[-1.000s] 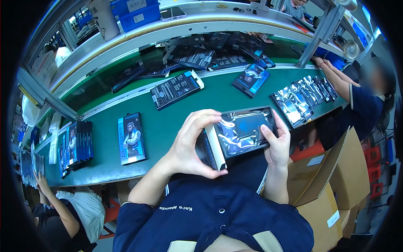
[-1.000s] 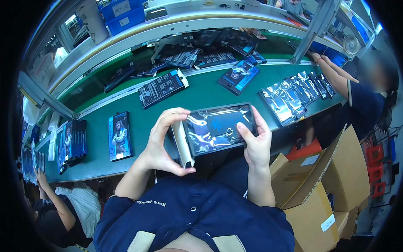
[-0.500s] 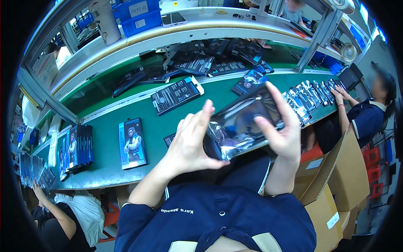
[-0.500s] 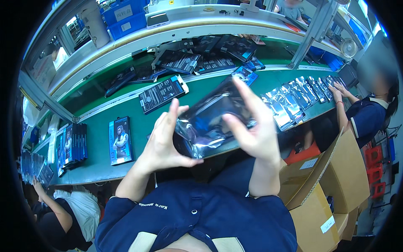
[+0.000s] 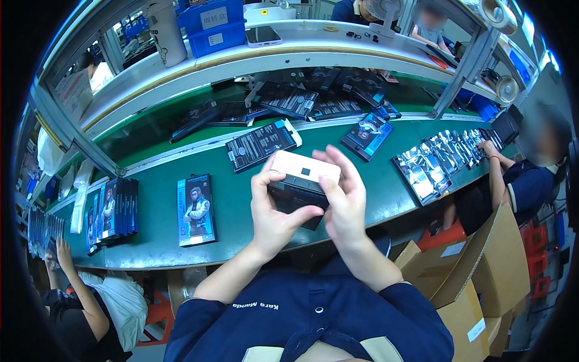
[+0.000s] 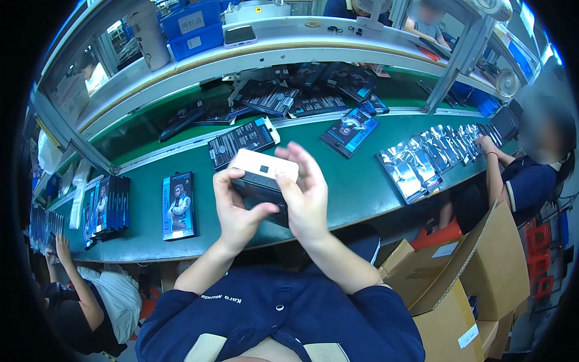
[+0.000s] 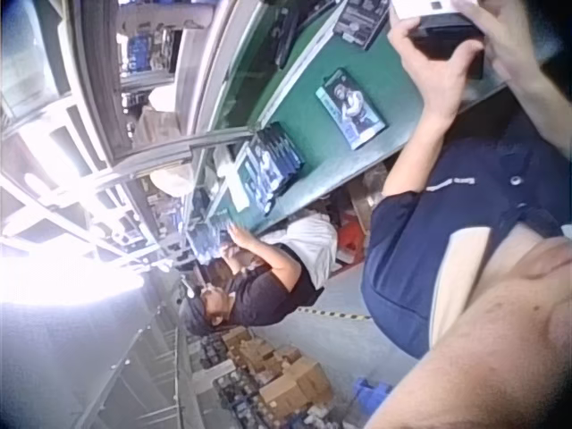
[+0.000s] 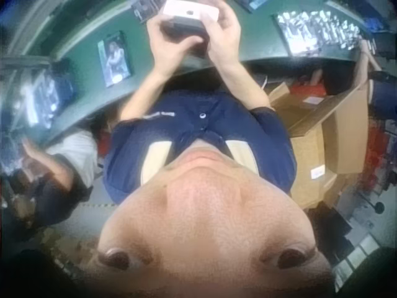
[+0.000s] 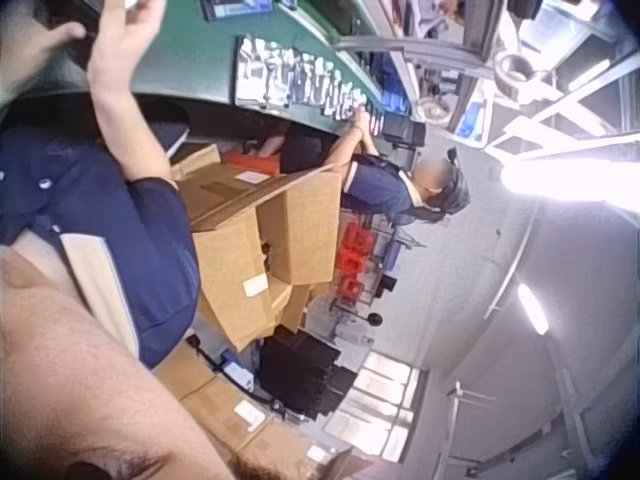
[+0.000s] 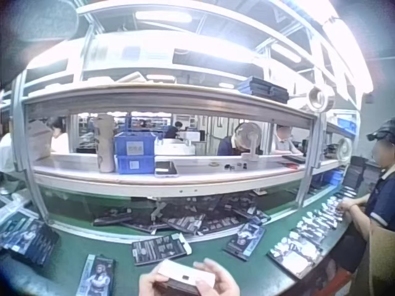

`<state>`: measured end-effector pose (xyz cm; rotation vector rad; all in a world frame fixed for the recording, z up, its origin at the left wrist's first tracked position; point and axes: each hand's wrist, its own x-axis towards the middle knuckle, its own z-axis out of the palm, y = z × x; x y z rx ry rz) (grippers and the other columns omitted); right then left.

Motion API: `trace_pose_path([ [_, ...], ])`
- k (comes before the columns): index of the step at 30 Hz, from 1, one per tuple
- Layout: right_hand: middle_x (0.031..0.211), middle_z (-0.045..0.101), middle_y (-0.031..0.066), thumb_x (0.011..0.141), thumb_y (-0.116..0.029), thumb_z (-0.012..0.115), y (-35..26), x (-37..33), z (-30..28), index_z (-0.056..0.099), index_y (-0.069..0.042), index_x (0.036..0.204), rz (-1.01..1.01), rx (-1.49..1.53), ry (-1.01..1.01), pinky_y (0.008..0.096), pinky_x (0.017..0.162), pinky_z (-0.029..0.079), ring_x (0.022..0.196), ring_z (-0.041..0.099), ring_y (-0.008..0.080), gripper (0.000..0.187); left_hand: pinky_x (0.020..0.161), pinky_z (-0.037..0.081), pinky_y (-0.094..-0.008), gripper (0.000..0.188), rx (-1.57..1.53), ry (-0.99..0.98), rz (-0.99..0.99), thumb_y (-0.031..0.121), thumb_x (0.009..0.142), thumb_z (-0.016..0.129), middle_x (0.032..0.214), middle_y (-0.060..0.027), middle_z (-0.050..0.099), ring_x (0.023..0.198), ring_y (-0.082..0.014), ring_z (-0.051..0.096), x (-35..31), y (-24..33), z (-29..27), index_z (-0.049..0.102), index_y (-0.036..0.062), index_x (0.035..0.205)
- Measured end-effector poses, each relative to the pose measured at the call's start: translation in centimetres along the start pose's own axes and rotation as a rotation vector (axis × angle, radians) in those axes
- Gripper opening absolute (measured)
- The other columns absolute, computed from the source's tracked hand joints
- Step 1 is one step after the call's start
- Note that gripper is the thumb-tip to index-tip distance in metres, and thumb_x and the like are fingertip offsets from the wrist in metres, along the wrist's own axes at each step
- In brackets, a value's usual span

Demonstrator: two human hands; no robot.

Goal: Placing electronic components in retail packaging and then into bulk shipping boxes at an assembly line.

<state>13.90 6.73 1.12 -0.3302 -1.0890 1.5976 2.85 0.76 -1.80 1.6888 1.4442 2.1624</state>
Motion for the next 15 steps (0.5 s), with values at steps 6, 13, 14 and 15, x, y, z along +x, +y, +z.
trace_pose_path([
  [6,0.112,0.063,0.0171,0.087,0.003,0.064,2.6,0.1,-1.1,0.060,0.001,0.102,-0.578,-0.530,-0.180,0.0318,0.086,0.051,0.101,0.063,0.0234,0.016,0.091,0.048,-0.0304,0.030,-0.568,0.059,-0.297,0.006,0.097,0.057,0.116,-0.0152,0.060,0.100,-0.0161,0.060,1.3,0.9,-0.9,0.039,0.0126,0.120],
  [13,0.105,0.056,0.0117,0.092,0.002,0.059,2.2,-0.4,0.3,0.043,-0.003,0.110,-0.244,-0.108,-0.090,0.0284,0.085,0.046,0.096,0.056,0.0156,0.024,0.078,0.043,-0.0204,0.019,-0.509,0.160,-0.332,0.001,0.094,0.061,0.108,-0.0092,0.058,0.088,-0.0085,0.053,1.3,1.2,-0.5,0.049,0.0068,0.109],
  [14,0.103,0.055,0.0115,0.092,0.001,0.059,2.3,-0.2,0.1,0.041,-0.004,0.108,-0.284,-0.162,-0.141,0.0278,0.083,0.046,0.094,0.056,0.0153,0.024,0.078,0.043,-0.0204,0.019,-0.509,0.164,-0.333,0.001,0.094,0.061,0.108,-0.0092,0.058,0.088,-0.0085,0.053,1.2,1.0,-0.4,0.049,0.0068,0.109],
  [15,0.104,0.057,0.0127,0.092,0.000,0.060,3.0,-0.1,-0.4,0.042,-0.005,0.105,-0.404,-0.262,-0.167,0.0283,0.082,0.047,0.093,0.057,0.0168,0.023,0.078,0.044,-0.0209,0.019,-0.462,0.141,-0.232,0.001,0.094,0.062,0.108,-0.0099,0.058,0.089,-0.0092,0.053,1.0,0.7,-0.5,0.049,0.0070,0.106],
])
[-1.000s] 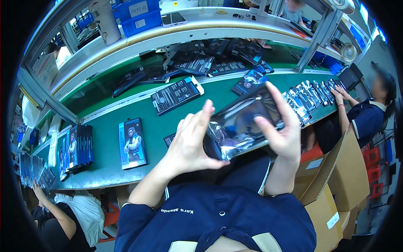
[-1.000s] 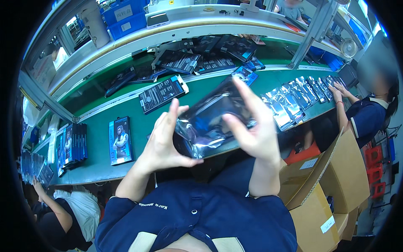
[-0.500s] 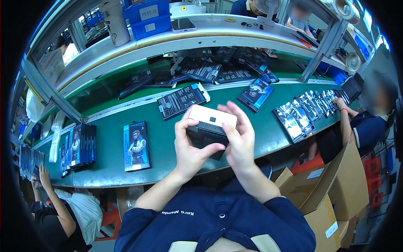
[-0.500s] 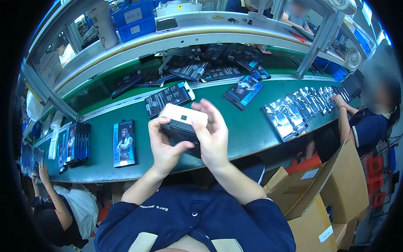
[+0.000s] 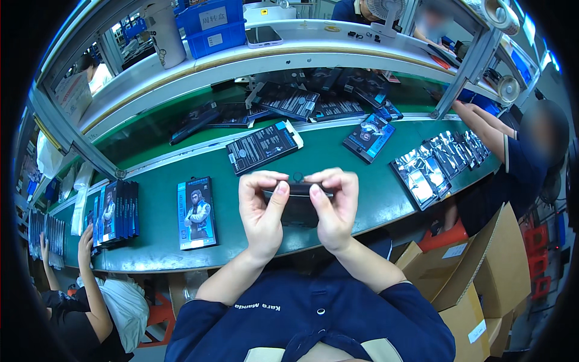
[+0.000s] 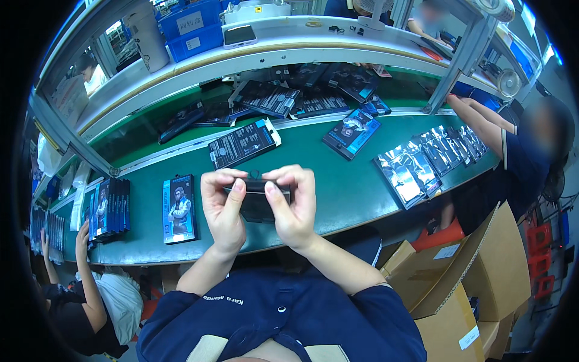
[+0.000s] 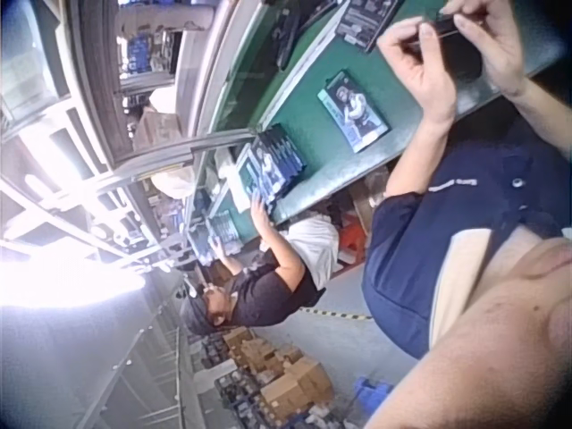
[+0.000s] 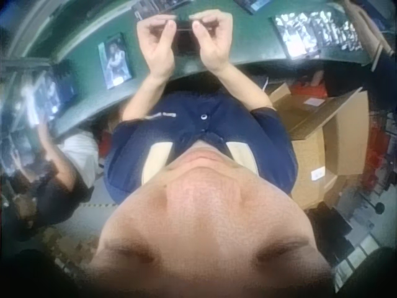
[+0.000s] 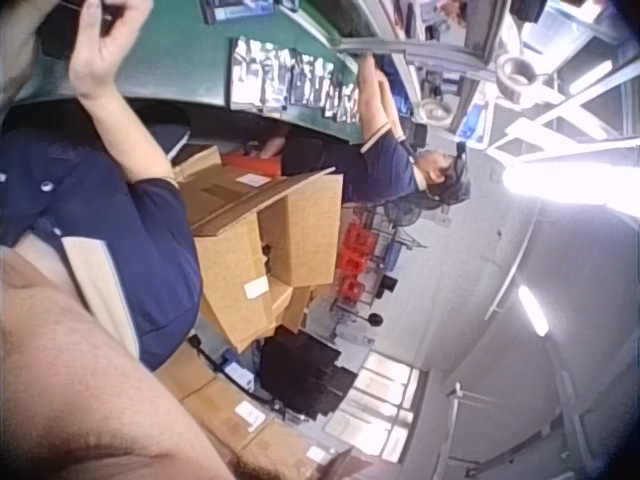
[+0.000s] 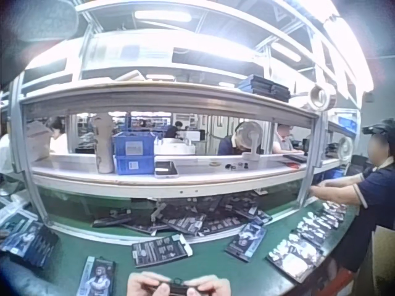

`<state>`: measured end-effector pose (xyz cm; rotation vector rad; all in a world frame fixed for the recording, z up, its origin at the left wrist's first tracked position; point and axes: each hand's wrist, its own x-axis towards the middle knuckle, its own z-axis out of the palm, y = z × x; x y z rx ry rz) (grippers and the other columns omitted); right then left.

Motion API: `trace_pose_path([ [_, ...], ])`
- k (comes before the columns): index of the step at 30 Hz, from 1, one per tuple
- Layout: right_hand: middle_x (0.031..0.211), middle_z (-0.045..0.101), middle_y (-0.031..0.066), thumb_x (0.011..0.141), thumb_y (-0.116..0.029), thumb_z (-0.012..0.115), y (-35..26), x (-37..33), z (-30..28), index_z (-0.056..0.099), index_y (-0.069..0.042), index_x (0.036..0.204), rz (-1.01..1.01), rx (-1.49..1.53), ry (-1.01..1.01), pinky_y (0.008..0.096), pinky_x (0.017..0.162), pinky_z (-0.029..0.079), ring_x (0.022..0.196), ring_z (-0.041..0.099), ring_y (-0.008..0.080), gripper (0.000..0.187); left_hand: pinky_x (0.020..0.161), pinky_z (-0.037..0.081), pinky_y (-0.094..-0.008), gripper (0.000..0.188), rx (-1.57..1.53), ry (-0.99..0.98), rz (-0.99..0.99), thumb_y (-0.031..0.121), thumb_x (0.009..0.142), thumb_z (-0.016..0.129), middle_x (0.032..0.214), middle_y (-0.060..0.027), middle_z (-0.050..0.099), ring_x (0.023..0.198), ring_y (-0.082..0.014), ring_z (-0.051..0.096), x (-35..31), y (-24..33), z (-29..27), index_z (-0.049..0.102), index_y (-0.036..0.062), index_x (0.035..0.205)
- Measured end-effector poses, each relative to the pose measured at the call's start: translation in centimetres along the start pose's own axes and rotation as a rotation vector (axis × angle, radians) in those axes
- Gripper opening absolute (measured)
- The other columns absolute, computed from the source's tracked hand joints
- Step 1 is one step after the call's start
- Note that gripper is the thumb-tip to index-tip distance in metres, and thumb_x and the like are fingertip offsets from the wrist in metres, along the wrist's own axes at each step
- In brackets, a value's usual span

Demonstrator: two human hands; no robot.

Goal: Placing electronic components in retail packaging and then into bulk shipping boxes at an assembly line.

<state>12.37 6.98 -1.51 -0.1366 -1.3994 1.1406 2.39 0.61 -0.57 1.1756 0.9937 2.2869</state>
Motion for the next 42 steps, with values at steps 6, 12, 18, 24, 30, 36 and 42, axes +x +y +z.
trace_pose_path([
  [6,0.106,0.059,0.0120,0.093,-0.008,0.065,4.2,-1.5,-1.3,0.037,-0.010,0.123,-0.127,-0.085,-0.060,0.0271,0.079,0.049,0.092,0.059,0.0186,0.042,0.099,0.047,-0.0356,0.076,0.033,-0.343,0.034,0.000,0.082,0.075,0.142,-0.0231,0.045,0.126,-0.0272,0.052,0.2,-1.2,-4.7,0.033,0.0059,0.145],
  [12,0.126,0.052,0.0143,0.099,-0.024,0.053,8.7,2.1,3.2,0.048,-0.004,0.133,0.100,-0.179,-0.329,0.0357,0.104,0.037,0.121,0.050,0.0264,0.040,0.115,0.026,-0.0417,0.114,0.595,-0.387,-0.176,0.021,0.062,0.085,0.153,-0.0203,0.029,0.142,-0.0319,0.030,-2.0,2.3,-6.2,0.020,0.0052,0.154],
  [18,0.156,0.026,0.0205,0.093,-0.054,0.052,9.5,3.1,-0.1,0.036,-0.011,0.150,0.149,-1.327,-0.950,0.0583,0.117,0.011,0.145,0.021,0.0423,0.073,0.109,0.029,-0.0571,0.076,1.806,-0.020,-0.493,0.038,0.075,0.073,0.148,-0.0321,0.033,0.135,-0.0504,0.034,0.3,6.4,-12.1,0.047,0.0200,0.144],
  [24,0.130,0.060,0.0125,0.093,-0.033,0.059,4.1,2.7,-6.3,0.066,-0.010,0.120,0.418,-0.364,-0.951,0.0517,0.108,0.032,0.124,0.050,0.0298,0.036,0.114,0.016,-0.0597,0.080,1.715,-0.647,-0.192,0.053,0.080,0.069,0.151,-0.0347,0.025,0.141,-0.0509,0.022,-1.8,3.6,-7.9,0.046,0.0072,0.142],
  [30,0.129,0.060,0.0193,0.093,-0.034,0.059,2.3,-1.6,-21.8,0.066,-0.001,0.115,0.252,-1.815,0.215,0.0494,0.103,0.039,0.123,0.052,0.0402,0.041,0.115,0.018,-0.0565,0.073,1.325,-1.033,-0.234,0.039,0.072,0.081,0.149,-0.0344,0.025,0.140,-0.0504,0.023,-0.9,1.7,-5.1,0.051,0.0159,0.135],
  [36,0.132,0.055,0.0245,0.083,-0.039,0.072,-2.3,-3.7,-21.5,0.055,-0.007,0.131,0.350,-1.681,0.420,0.0479,0.103,0.040,0.118,0.054,0.0389,0.060,0.112,0.024,-0.0572,0.079,1.431,-0.835,-0.119,0.040,0.066,0.083,0.143,-0.0311,0.035,0.132,-0.0464,0.038,-1.2,-2.6,-1.0,0.050,0.0122,0.131],
  [42,0.087,0.070,0.0183,0.077,-0.014,0.080,-6.0,-4.3,-22.5,0.052,0.008,0.130,0.605,-0.825,0.682,0.0248,0.042,0.051,0.063,0.069,0.0168,0.063,0.100,0.039,-0.0504,0.090,1.355,-0.829,-0.132,0.038,0.055,0.087,0.126,-0.0230,0.046,0.117,-0.0401,0.050,-1.1,-0.5,0.4,0.049,0.0123,0.133],
])
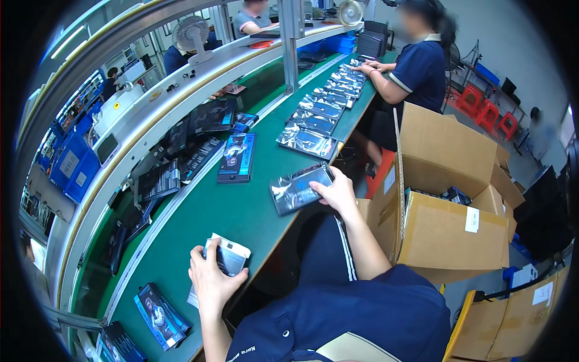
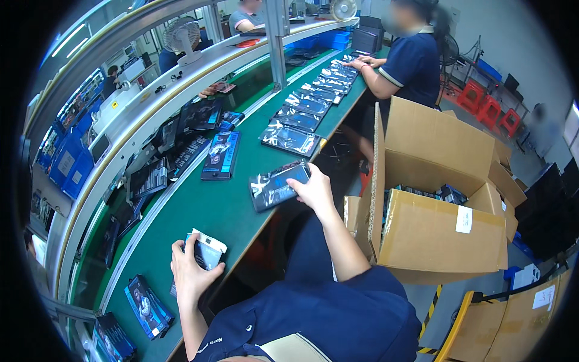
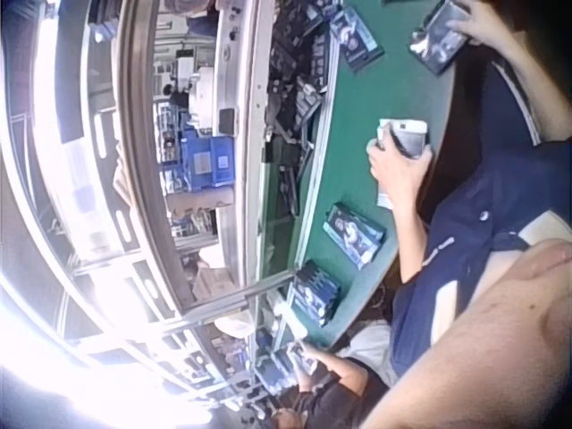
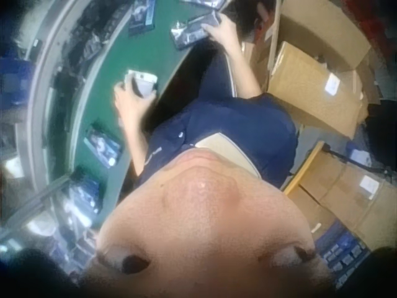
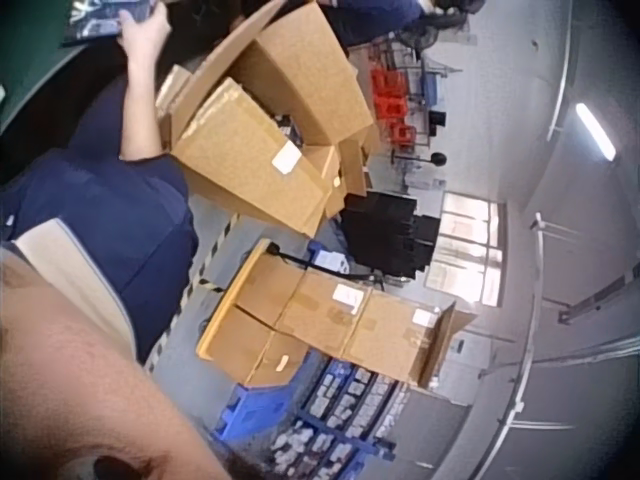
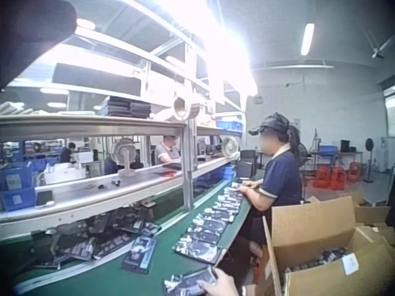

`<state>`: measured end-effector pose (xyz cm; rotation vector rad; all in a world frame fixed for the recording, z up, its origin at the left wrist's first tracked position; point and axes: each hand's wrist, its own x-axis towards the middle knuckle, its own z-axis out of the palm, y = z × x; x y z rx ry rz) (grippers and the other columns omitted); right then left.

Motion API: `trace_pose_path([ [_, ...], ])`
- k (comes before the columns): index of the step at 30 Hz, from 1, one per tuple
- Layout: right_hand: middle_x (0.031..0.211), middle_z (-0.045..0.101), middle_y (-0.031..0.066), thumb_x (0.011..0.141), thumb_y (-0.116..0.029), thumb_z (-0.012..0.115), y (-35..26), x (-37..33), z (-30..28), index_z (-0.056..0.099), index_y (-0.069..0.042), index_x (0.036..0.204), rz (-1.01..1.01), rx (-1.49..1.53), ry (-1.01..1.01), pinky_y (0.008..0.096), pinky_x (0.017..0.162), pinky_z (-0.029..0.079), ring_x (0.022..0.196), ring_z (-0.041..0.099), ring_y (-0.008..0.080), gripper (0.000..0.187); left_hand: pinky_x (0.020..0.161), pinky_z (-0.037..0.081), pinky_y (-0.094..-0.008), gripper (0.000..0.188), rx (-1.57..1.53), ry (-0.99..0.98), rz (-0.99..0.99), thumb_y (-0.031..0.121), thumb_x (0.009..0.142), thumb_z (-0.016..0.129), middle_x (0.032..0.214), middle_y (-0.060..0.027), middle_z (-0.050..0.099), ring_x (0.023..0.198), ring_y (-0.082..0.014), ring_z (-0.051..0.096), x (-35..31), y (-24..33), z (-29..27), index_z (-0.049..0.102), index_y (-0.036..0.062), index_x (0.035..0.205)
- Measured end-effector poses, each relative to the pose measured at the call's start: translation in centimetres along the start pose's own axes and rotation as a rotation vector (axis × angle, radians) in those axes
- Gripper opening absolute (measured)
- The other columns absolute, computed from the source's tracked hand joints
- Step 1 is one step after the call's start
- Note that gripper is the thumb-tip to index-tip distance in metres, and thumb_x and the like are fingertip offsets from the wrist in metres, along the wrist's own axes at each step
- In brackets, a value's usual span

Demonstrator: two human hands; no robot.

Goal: Placing electronic components in retail packaging and then into bulk shipping boxes at an assembly line.

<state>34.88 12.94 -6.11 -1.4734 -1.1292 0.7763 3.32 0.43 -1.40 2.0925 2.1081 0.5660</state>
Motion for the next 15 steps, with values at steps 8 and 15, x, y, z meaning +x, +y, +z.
trace_pose_path([
  [8,0.096,0.068,0.0037,0.083,-0.012,0.076,-5.3,-5.7,5.1,0.044,0.000,0.142,0.085,0.762,-0.498,0.0143,0.043,0.040,0.059,0.057,0.0015,0.069,0.094,0.043,-0.0438,0.102,-0.420,0.345,0.253,0.030,0.047,0.093,0.117,-0.0169,0.046,0.110,-0.0338,0.052,0.2,2.4,-1.9,0.041,0.0052,0.131],
  [15,0.116,0.063,0.0084,0.088,-0.004,0.070,-6.8,-8.2,7.6,0.040,0.003,0.144,0.202,0.961,-0.403,0.0193,0.069,0.053,0.087,0.064,0.0084,0.063,0.105,0.037,-0.0414,0.106,-0.639,0.386,0.402,0.037,0.050,0.091,0.129,-0.0158,0.044,0.122,-0.0296,0.047,-0.4,-0.9,-1.2,0.039,0.0039,0.136],
])
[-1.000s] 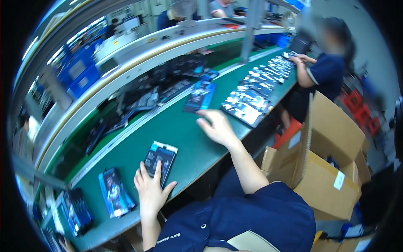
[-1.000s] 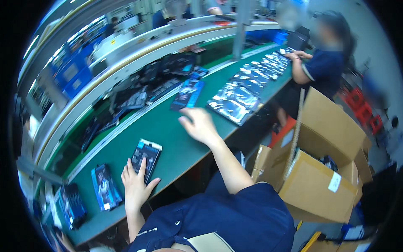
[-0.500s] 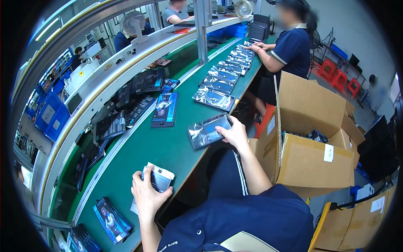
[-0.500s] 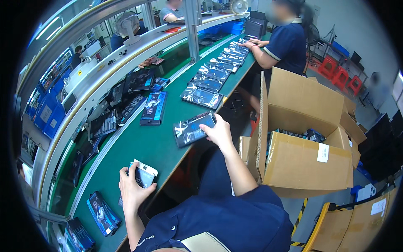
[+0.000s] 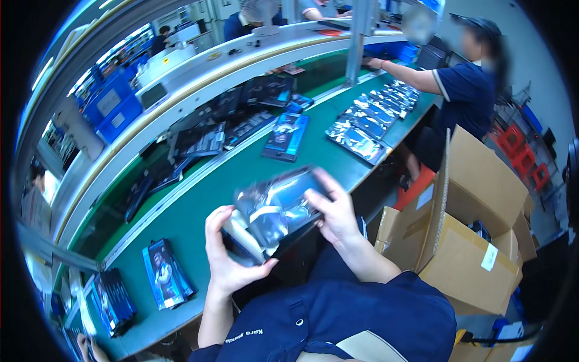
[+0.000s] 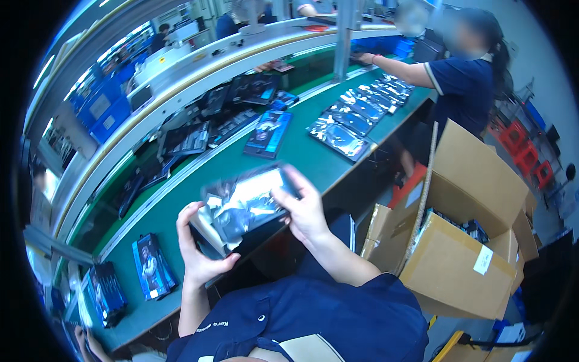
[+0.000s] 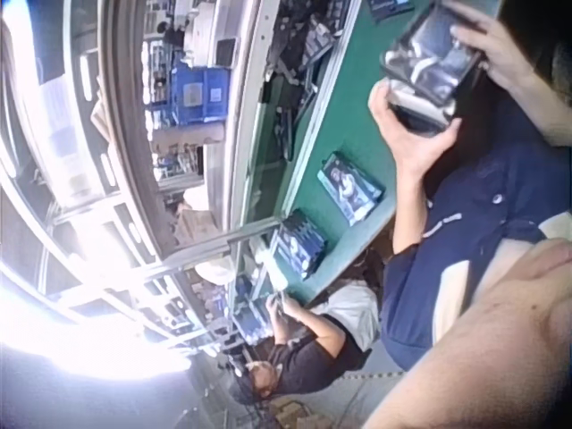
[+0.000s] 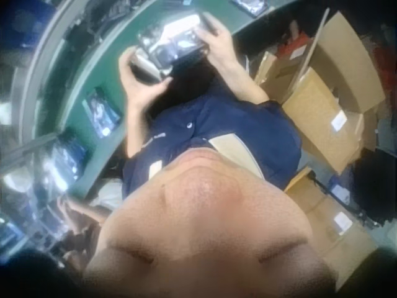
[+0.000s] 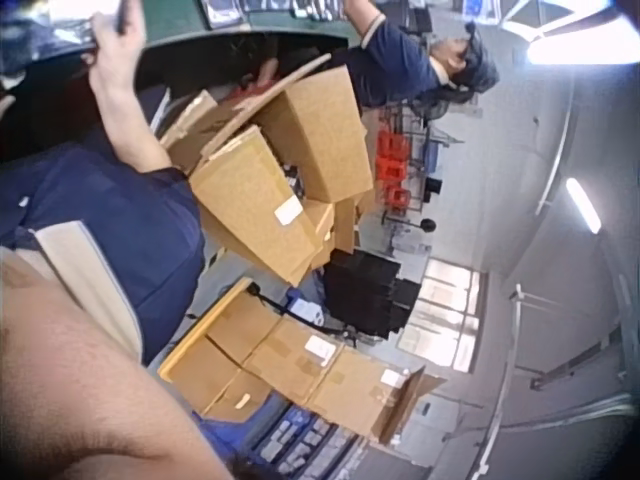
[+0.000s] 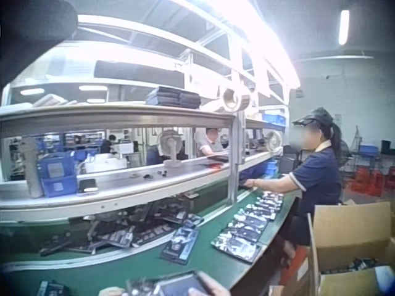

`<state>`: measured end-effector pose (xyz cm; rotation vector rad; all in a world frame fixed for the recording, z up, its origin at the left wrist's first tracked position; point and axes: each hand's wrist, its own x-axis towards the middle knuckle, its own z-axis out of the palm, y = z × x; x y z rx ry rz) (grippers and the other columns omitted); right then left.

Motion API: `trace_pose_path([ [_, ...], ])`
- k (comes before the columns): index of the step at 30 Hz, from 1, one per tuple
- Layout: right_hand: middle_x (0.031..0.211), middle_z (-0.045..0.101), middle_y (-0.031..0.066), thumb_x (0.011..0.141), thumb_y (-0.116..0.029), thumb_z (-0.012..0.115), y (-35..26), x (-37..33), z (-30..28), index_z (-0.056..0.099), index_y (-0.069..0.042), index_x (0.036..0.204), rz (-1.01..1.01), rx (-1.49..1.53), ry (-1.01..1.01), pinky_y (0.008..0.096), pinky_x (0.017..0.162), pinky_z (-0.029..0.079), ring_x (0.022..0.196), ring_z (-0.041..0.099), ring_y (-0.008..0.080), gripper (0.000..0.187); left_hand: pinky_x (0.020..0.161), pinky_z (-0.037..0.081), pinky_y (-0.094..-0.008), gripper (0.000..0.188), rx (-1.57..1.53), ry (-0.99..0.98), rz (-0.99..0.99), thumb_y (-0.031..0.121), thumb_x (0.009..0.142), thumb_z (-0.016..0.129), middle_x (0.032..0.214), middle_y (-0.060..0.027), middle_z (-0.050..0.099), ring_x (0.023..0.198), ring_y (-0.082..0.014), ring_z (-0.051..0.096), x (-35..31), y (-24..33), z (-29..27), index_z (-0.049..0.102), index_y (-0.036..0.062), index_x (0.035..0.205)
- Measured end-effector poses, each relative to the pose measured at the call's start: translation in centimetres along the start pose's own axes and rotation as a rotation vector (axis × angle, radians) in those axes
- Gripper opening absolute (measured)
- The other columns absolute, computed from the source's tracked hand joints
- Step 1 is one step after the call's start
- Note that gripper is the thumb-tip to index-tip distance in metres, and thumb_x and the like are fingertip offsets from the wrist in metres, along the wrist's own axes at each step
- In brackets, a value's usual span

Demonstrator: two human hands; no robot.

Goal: Placing electronic components in retail packaging and then into bulk shipping boxes at an assembly line.

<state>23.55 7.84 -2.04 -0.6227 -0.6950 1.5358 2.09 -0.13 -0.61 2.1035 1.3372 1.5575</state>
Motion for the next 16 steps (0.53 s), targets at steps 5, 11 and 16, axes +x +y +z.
trace_pose_path([
  [5,0.125,0.060,0.0115,0.087,0.004,0.067,-4.1,-0.3,2.2,0.037,0.005,0.145,-0.402,-0.444,-0.252,0.0216,0.084,0.051,0.104,0.061,0.0100,0.066,0.099,0.042,-0.0440,0.129,0.140,-0.072,-0.013,0.038,0.047,0.095,0.127,-0.0216,0.048,0.118,-0.0366,0.051,1.1,2.0,-0.9,0.027,-0.0052,0.147],
  [11,0.126,0.061,0.0143,0.082,0.005,0.069,-8.0,1.6,2.8,0.043,0.005,0.142,-0.406,-0.712,-0.633,0.0293,0.097,0.046,0.114,0.058,0.0155,0.066,0.092,0.040,-0.0421,0.129,0.370,-0.224,0.074,0.037,0.047,0.092,0.124,-0.0180,0.055,0.109,-0.0335,0.054,1.6,2.3,-1.2,0.026,-0.0047,0.149],
  [16,0.133,0.057,0.0213,0.083,-0.003,0.072,-4.5,-0.2,6.2,0.046,0.001,0.141,-0.753,-1.059,-0.612,0.0390,0.102,0.047,0.120,0.058,0.0381,0.064,0.094,0.039,-0.0436,0.137,0.375,0.149,0.028,0.032,0.048,0.090,0.131,-0.0183,0.053,0.112,-0.0347,0.053,1.4,1.3,1.1,0.008,-0.0029,0.153],
])
